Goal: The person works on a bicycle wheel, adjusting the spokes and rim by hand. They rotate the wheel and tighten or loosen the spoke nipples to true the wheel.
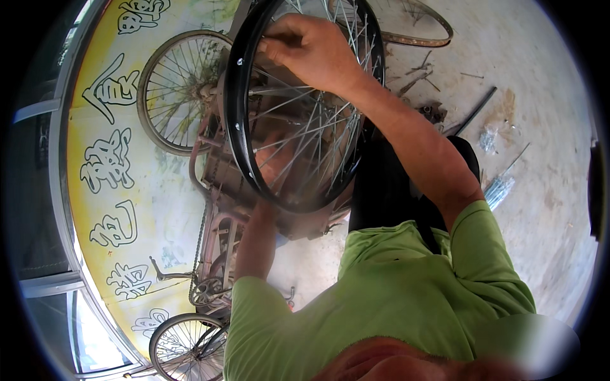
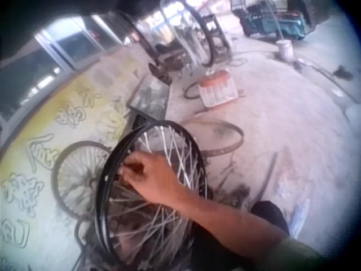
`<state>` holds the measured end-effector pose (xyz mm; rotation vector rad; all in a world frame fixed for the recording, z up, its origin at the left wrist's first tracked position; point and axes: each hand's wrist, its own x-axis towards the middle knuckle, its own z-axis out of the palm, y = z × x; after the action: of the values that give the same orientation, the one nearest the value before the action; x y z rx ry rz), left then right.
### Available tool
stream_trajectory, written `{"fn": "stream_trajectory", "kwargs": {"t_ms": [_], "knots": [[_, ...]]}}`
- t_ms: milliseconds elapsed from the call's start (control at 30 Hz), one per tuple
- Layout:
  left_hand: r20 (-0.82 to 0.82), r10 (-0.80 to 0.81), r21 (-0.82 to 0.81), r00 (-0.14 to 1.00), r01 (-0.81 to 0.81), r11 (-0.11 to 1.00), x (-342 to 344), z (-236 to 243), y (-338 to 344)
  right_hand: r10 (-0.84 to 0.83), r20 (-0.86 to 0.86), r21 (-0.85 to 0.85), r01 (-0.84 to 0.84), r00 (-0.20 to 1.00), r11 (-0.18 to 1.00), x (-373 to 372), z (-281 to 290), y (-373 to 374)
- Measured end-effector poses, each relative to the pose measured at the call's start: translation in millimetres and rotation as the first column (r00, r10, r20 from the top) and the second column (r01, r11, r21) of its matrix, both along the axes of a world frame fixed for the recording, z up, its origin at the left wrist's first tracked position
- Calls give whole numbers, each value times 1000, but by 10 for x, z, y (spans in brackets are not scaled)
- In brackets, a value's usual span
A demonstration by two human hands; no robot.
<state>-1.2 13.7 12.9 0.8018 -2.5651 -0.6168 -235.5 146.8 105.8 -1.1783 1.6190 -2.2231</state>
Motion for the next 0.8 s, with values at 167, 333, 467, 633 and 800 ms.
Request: {"fn": "stream_trajectory", "kwargs": {"t_ms": [167,333,467,633,800], "knots": [[5,24,21,1000,-24,999,-16,-67,-47,409,146,-62,-404,901,913,-181,3,-4],[87,46,-279,995,-20,960,112,-321,-280,-43,-82,-76,37,996,996,-89,43,-6],[36,-12,-132,999,16,991,57,-229,-202,-5,1,-138,6,1000,990,-49,3,23],[46,1,-93,999,3,996,68,-252,-251,210,-90,-47,-214,974,976,-268,14,6],[117,29,-118,993,-15,993,30,-182,-205,-237,-135,-49,232,962,971,-37,-41,-124]]}}
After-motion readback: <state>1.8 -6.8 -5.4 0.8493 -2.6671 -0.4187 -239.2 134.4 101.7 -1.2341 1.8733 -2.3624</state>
